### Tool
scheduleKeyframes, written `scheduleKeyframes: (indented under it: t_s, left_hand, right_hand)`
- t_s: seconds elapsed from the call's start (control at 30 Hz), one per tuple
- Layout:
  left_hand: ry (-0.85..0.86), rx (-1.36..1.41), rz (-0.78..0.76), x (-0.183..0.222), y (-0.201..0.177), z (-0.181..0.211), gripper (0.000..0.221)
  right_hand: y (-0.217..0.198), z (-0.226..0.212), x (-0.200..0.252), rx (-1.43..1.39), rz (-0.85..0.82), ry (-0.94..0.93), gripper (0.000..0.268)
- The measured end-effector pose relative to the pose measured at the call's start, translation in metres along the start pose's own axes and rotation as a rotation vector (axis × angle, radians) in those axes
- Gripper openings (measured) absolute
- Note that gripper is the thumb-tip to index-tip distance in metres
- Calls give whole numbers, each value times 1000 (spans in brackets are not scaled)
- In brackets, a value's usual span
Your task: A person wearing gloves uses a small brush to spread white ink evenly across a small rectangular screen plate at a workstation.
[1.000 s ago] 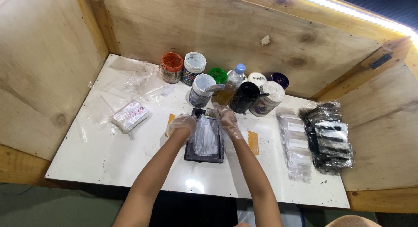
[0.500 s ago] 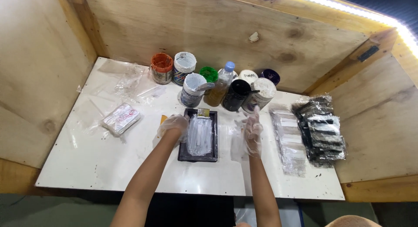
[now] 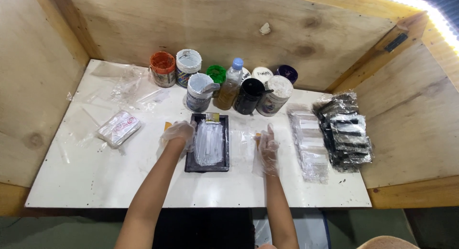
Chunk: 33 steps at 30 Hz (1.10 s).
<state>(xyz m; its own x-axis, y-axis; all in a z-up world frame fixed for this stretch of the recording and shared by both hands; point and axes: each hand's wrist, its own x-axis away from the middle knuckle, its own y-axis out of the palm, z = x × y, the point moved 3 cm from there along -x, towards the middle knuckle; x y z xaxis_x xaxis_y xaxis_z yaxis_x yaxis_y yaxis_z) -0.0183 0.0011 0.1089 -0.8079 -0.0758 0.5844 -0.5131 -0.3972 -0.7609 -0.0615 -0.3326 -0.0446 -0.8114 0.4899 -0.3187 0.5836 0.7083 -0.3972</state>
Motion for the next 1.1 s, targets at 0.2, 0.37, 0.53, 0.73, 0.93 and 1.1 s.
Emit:
scheduleKeyframes:
  t_s: [0.2, 0.37, 0.53, 0.73, 0.93, 1.1]
  left_hand:
    - [36, 60, 62, 55, -26, 10, 49]
    - [295, -217, 247, -22, 39, -24, 40]
    - [386, 852, 156, -33, 77, -41, 23]
    - [366, 999, 279, -107, 137, -58, 39]
    - [341, 284, 546, -78, 114, -46, 53]
    - [366, 393, 566, -91, 128, -59, 43]
  right_hand:
    - [-5, -19, -7, -33, -239, 190, 44]
    - [4, 27, -12, 274, -238, 97, 41]
    - [4, 8, -14, 255, -263, 136, 41]
    - [17, 32, -15, 329, -245, 67, 40]
    - [6, 6, -13, 317, -246, 26, 39]
    - [20, 25, -8, 643, -181, -72, 38]
